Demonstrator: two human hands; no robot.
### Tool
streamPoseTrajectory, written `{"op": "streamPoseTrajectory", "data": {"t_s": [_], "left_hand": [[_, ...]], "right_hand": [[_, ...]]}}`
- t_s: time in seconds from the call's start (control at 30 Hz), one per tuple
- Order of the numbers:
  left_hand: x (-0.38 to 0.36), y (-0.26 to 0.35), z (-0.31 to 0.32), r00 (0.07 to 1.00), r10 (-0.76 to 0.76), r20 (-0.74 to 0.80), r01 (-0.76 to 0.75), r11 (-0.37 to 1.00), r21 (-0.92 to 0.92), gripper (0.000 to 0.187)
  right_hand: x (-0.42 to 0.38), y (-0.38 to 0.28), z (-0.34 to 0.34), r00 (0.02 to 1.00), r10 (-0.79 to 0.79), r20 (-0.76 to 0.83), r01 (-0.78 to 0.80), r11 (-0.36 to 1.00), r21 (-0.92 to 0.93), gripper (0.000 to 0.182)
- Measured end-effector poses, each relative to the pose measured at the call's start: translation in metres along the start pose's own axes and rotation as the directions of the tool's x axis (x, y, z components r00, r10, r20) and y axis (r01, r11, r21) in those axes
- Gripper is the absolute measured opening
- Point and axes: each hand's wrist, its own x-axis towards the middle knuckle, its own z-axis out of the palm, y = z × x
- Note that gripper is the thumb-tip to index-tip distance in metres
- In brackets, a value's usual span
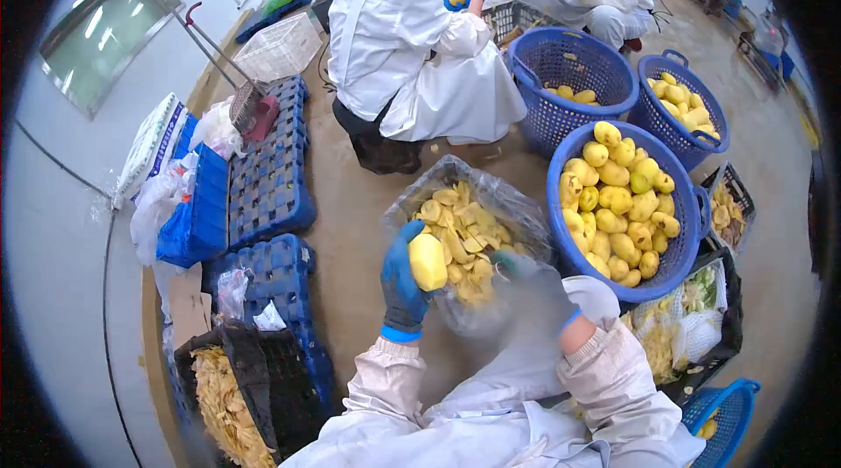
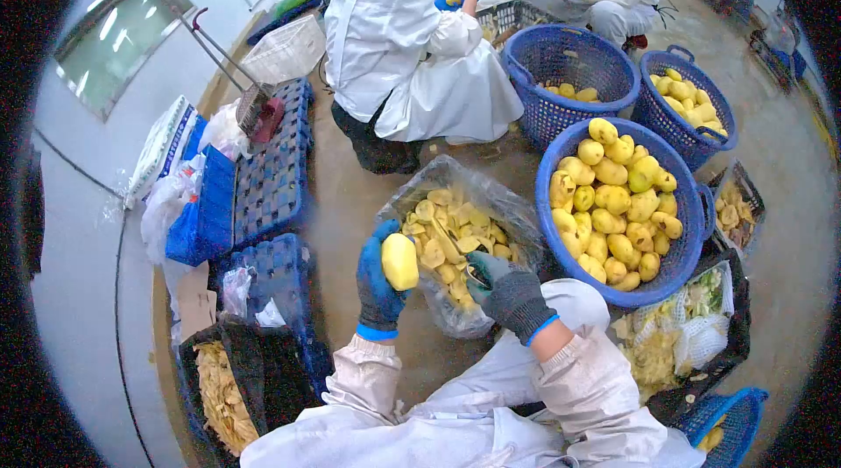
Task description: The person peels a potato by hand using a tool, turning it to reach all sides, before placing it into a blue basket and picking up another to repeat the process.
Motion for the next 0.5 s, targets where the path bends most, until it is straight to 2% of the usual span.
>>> {"op": "streamPoseTrajectory", "data": {"t_s": [0.03, 0.07, 0.1, 0.13, 0.2, 0.23, 0.27, 0.37, 0.4, 0.5], "left_hand": [[-0.001, -0.003, -0.003, 0.998, 0.053, 0.028, -0.055, 0.995, 0.084, 0.036], [-0.002, -0.005, -0.003, 0.989, -0.123, 0.082, 0.144, 0.929, -0.34, 0.037], [-0.002, -0.007, -0.004, 0.945, -0.255, 0.204, 0.324, 0.657, -0.681, 0.038], [-0.003, -0.008, -0.005, 0.876, -0.314, 0.366, 0.446, 0.24, -0.862, 0.038], [-0.008, -0.003, 0.01, 0.904, -0.362, 0.227, 0.394, 0.501, -0.77, 0.039], [-0.006, -0.006, 0.01, 0.86, -0.377, 0.344, 0.405, 0.093, -0.91, 0.04], [-0.002, -0.005, 0.01, 0.802, -0.387, 0.455, 0.34, -0.332, -0.88, 0.041], [0.004, 0.011, 0.016, 0.729, -0.508, 0.459, 0.319, -0.341, -0.884, 0.047], [0.004, 0.019, 0.012, 0.708, -0.47, 0.528, 0.35, -0.416, -0.839, 0.051], [-0.005, 0.005, 0.014, 0.732, -0.341, 0.59, 0.446, -0.414, -0.793, 0.055]], "right_hand": [[-0.005, 0.001, 0.004, 0.997, -0.005, -0.081, 0.011, 0.997, 0.074, 0.045], [-0.007, -0.003, 0.003, 0.997, 0.026, -0.068, -0.016, 0.99, 0.143, 0.046], [-0.01, -0.01, 0.001, 0.997, 0.055, -0.056, -0.042, 0.976, 0.212, 0.047], [-0.011, -0.017, 0.0, 0.996, 0.083, -0.042, -0.069, 0.957, 0.281, 0.049], [-0.012, -0.026, 0.0, 0.996, -0.074, -0.044, 0.074, 0.997, 0.006, 0.05], [-0.013, -0.03, 0.001, 0.988, -0.152, -0.027, 0.147, 0.98, -0.132, 0.051], [-0.013, -0.035, 0.005, 0.977, -0.21, -0.035, 0.197, 0.953, -0.228, 0.053], [-0.016, -0.04, 0.004, 0.94, -0.337, 0.057, 0.334, 0.872, -0.358, 0.054], [-0.017, -0.043, 0.001, 0.936, -0.329, 0.124, 0.351, 0.852, -0.387, 0.053], [-0.018, -0.047, 0.002, 0.925, -0.325, 0.194, 0.378, 0.815, -0.439, 0.051]]}}
